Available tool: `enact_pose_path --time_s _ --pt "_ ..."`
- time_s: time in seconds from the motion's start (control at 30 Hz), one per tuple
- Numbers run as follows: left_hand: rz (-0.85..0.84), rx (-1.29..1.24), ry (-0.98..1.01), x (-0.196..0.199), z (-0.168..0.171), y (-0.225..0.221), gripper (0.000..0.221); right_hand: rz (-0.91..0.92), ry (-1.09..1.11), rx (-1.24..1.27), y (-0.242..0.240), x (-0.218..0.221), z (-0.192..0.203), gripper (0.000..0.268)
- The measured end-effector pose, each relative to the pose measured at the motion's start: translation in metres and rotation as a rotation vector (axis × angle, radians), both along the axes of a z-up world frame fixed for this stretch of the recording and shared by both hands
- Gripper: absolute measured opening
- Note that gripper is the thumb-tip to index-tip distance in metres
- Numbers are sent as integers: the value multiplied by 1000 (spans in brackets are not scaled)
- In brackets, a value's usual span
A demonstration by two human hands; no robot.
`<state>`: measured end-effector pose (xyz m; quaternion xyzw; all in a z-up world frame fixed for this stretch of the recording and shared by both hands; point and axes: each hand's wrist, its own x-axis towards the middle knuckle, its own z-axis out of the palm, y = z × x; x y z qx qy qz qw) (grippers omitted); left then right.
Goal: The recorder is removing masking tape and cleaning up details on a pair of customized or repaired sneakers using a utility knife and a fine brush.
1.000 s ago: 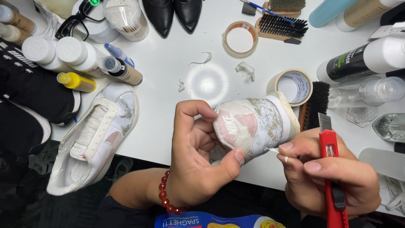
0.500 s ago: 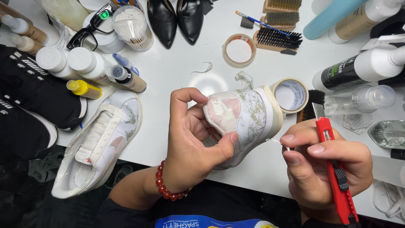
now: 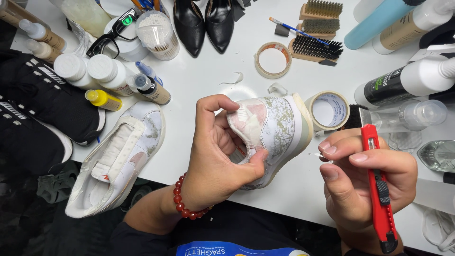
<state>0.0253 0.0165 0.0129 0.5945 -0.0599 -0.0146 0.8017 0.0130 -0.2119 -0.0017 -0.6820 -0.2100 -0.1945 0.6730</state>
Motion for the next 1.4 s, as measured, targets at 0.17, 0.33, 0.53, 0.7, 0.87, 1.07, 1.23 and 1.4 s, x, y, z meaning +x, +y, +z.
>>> enact_pose_path --time_s 0.17,0.33,0.53,0.7,0.87,1.07,1.23,1.4 --pt "-30 -112 -16 -2 -6 5 71 40 18 80 4 2 1 32" --pt "-35 -203 2 0 -2 7 65 59 30 112 5 2 0 30" --pt "3 -110 -3 0 1 8 68 53 16 124 6 2 -1 30" --pt "29 -130 -8 0 4 10 67 52 28 132 6 1 1 29" --pt "50 -178 8 2 4 9 65 49 28 121 4 0 -1 26" --pt "68 -102 -5 1 -1 9 68 38 22 123 6 2 1 27" --pt "63 -22 -2 -1 4 7 73 47 23 126 3 0 -3 25" --pt "66 -34 37 -2 6 9 72 42 15 110 2 1 -5 30"
